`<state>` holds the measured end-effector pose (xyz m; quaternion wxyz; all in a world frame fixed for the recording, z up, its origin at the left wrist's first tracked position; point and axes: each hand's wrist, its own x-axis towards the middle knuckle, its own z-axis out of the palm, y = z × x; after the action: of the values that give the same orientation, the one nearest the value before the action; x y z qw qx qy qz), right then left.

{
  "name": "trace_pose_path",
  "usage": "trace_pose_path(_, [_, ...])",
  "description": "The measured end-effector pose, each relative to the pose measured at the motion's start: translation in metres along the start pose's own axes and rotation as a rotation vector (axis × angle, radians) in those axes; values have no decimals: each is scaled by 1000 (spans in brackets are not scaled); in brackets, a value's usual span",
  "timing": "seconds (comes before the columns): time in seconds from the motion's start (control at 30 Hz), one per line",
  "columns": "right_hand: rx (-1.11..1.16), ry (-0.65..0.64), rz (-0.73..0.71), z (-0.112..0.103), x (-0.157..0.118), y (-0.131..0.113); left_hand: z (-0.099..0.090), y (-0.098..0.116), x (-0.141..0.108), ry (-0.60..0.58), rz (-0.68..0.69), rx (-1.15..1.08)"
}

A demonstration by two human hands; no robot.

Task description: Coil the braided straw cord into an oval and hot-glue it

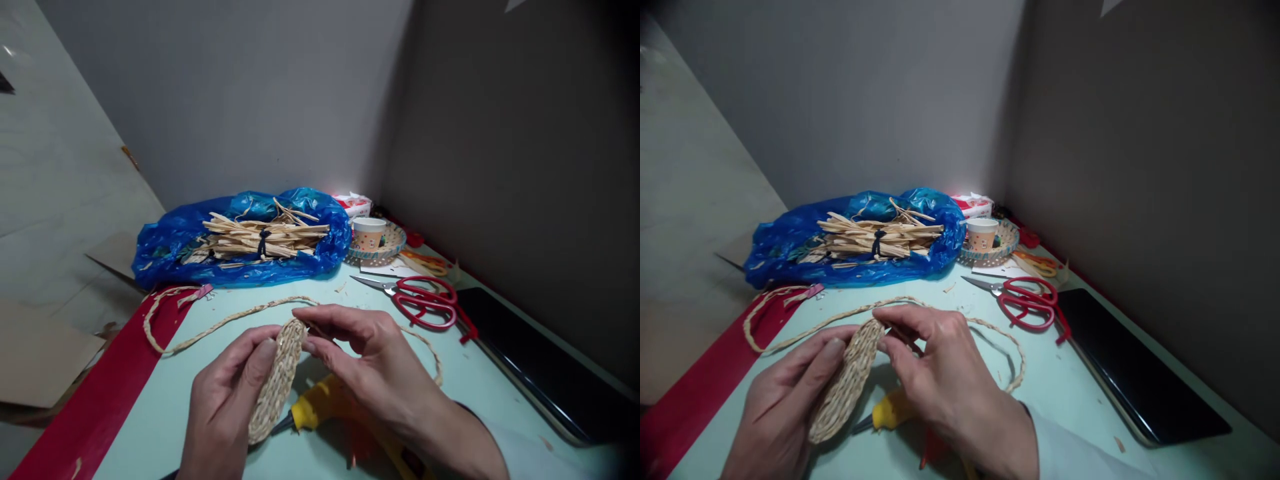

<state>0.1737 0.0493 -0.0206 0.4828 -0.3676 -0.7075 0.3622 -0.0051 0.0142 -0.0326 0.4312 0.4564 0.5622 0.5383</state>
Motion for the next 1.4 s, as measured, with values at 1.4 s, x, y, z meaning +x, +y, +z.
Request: trace_pose_path(1.4, [122, -81, 217, -1, 7, 11, 7, 18, 7, -178, -202, -362])
